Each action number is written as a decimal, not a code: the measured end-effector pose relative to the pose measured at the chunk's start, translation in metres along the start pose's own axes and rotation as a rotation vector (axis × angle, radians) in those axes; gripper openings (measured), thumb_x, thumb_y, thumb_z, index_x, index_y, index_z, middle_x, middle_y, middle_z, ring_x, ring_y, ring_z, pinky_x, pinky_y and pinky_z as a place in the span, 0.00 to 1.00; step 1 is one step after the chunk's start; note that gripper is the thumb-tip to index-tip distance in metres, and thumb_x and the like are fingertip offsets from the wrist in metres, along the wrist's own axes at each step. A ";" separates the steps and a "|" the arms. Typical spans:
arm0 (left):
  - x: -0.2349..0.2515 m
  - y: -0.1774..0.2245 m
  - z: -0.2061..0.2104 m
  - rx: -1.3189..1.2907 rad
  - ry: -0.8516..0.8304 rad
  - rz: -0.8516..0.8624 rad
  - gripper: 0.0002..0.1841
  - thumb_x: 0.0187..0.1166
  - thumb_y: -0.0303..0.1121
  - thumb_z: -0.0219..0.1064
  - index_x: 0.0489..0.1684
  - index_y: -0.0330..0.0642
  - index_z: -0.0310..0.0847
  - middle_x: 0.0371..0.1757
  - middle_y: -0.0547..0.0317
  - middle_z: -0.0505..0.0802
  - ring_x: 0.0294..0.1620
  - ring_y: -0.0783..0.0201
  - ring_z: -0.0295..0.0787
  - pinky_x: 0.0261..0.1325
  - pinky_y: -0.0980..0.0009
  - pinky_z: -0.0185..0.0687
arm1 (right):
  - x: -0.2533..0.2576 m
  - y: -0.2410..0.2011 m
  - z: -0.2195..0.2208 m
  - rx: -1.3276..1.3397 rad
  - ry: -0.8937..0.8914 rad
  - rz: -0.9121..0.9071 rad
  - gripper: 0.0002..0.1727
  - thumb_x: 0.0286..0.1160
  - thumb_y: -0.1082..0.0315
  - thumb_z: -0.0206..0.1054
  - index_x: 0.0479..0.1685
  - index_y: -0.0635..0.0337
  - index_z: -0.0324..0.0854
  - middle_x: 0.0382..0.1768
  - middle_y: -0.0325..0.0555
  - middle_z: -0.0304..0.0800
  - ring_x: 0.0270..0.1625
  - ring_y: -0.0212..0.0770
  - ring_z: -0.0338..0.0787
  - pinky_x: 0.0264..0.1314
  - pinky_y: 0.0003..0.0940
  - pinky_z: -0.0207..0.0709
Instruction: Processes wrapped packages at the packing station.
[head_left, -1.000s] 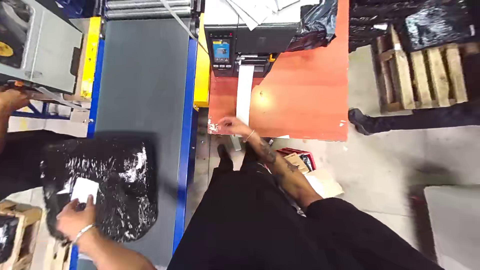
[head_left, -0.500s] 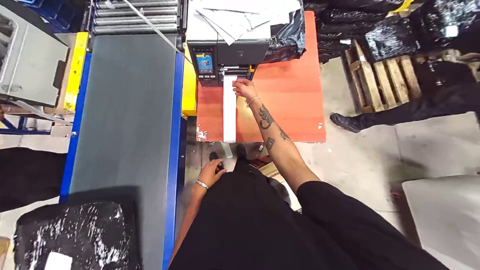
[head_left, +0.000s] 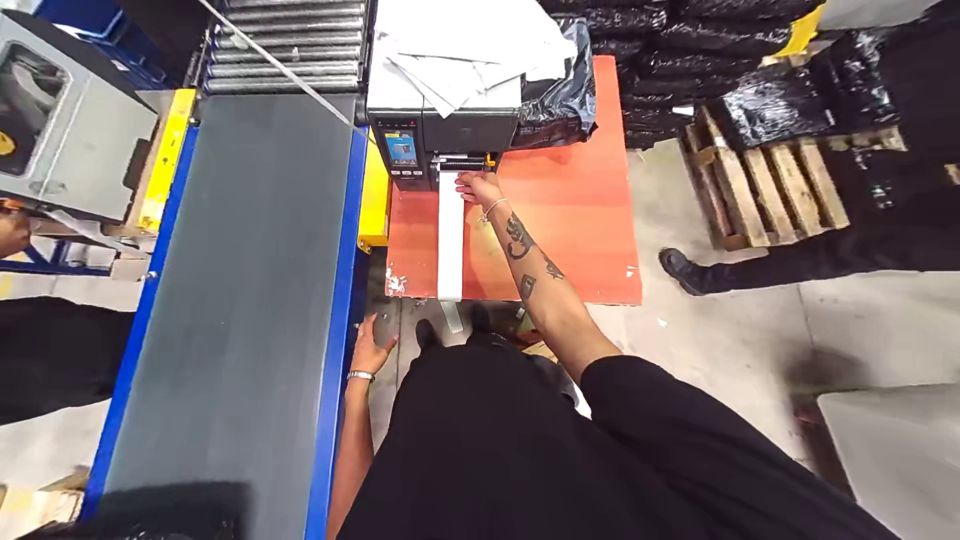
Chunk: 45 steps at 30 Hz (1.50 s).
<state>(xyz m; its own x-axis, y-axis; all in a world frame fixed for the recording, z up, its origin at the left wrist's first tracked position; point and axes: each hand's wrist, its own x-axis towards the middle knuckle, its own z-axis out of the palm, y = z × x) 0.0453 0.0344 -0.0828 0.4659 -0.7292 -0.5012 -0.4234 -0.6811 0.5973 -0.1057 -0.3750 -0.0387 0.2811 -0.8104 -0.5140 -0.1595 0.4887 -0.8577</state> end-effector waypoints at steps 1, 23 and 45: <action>0.008 -0.002 0.009 -0.073 0.019 0.071 0.43 0.74 0.39 0.78 0.88 0.31 0.59 0.90 0.32 0.63 0.89 0.40 0.63 0.87 0.47 0.64 | 0.002 -0.001 0.001 0.000 0.003 -0.003 0.17 0.87 0.63 0.63 0.65 0.63 0.82 0.51 0.49 0.94 0.45 0.37 0.93 0.47 0.33 0.86; 0.061 0.041 0.072 0.432 -0.157 0.053 0.69 0.64 0.52 0.82 0.95 0.32 0.24 0.96 0.36 0.31 0.97 0.36 0.24 0.90 0.40 0.53 | -0.003 -0.012 -0.001 -0.116 0.029 -0.018 0.30 0.85 0.46 0.64 0.70 0.65 0.78 0.50 0.48 0.95 0.48 0.37 0.93 0.53 0.37 0.84; 0.058 0.089 0.036 0.017 -0.024 0.039 0.40 0.78 0.43 0.74 0.85 0.28 0.63 0.82 0.26 0.73 0.84 0.35 0.70 0.86 0.43 0.64 | -0.016 -0.008 0.001 -0.132 0.190 -0.274 0.18 0.76 0.58 0.74 0.49 0.66 0.88 0.31 0.49 0.91 0.31 0.39 0.88 0.41 0.41 0.84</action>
<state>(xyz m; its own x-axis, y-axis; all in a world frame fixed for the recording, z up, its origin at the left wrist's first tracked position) 0.0068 -0.0706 -0.0814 0.4301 -0.7566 -0.4926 -0.4546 -0.6529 0.6059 -0.1076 -0.3659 -0.0234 0.1511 -0.9573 -0.2464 -0.2269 0.2090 -0.9512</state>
